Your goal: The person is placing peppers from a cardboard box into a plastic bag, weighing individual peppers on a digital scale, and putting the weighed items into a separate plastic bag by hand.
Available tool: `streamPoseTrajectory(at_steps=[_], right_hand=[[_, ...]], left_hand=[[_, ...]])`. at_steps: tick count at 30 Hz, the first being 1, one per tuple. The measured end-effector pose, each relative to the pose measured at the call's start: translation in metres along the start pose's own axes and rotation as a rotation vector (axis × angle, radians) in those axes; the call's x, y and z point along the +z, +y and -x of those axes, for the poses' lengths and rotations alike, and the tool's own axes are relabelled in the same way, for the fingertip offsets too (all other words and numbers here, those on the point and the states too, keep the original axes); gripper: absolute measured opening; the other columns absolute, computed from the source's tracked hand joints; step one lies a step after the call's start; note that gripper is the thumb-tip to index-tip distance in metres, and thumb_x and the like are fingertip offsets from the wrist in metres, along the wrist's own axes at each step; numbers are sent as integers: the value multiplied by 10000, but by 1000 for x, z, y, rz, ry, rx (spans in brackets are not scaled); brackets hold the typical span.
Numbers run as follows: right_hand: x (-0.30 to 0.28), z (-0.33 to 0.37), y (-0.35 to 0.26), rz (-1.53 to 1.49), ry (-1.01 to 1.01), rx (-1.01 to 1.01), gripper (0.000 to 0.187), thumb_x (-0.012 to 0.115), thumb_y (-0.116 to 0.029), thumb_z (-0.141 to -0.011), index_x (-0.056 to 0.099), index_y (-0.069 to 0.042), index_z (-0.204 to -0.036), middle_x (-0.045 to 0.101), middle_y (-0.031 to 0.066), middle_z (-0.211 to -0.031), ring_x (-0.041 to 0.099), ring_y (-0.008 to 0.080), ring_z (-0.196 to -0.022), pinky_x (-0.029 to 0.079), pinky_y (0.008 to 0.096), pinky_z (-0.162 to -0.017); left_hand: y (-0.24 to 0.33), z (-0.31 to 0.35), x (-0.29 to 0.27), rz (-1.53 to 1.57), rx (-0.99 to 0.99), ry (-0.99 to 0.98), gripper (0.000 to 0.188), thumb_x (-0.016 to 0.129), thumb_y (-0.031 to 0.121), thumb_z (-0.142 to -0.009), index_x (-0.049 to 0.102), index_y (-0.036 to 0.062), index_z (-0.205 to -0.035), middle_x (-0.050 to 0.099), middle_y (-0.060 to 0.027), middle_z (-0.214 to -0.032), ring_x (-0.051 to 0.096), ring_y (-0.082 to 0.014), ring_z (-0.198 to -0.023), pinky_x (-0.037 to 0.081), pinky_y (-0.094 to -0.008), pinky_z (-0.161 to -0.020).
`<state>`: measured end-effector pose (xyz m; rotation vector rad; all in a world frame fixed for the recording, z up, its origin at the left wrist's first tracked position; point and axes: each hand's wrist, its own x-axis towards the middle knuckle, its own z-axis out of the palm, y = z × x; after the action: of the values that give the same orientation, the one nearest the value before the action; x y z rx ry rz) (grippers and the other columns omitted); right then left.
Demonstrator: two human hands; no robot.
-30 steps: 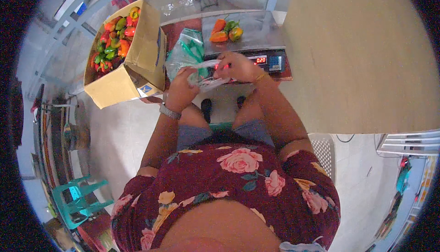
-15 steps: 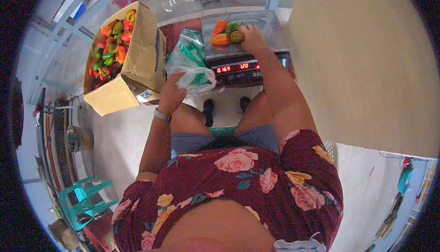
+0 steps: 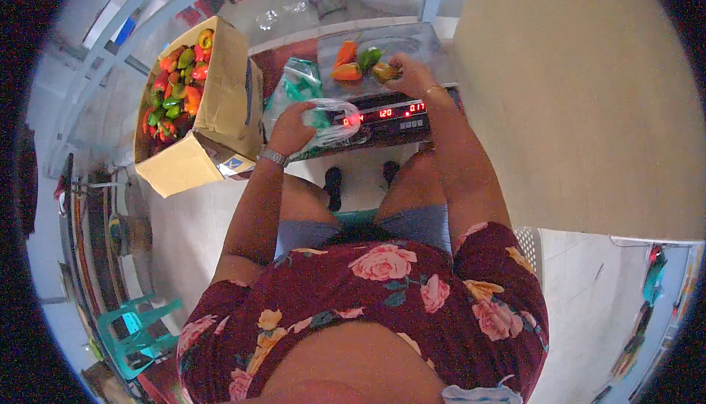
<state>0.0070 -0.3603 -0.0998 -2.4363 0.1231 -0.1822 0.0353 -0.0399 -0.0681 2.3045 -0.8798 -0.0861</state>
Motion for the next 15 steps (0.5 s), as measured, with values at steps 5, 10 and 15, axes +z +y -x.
streamPoseTrajectory(at_steps=[5, 10, 15], right_hand=[[-28, 24, -88, -274, -145, -304, 367, 731, -128, -678, 578, -73, -1007, 600, 74, -955, 569, 199, -874, 475, 328, -773], [2, 43, -132, 250, -396, -459, 276, 665, -158, -701, 635, -158, -976, 606, 48, -951, 525, 195, -953, 424, 355, -815], [47, 43, -100, 777, -220, -641, 232, 566, -198, -740, 661, -243, -947, 629, -7, -899, 465, 195, -1044, 362, 401, -810]], left_hand=[[6, -9, 6, -38, 42, -13, 445, 593, 61, -624, 565, -19, -1060, 563, -207, -1053, 534, -350, -1001, 431, -381, -884], [25, -22, 6, -25, 46, -56, 444, 623, 83, -636, 566, -17, -1065, 560, -203, -1055, 545, -347, -983, 441, -379, -865], [11, -40, 23, 231, -64, -122, 459, 673, 119, -663, 560, -26, -1084, 599, -167, -968, 612, -285, -847, 494, -353, -722]])
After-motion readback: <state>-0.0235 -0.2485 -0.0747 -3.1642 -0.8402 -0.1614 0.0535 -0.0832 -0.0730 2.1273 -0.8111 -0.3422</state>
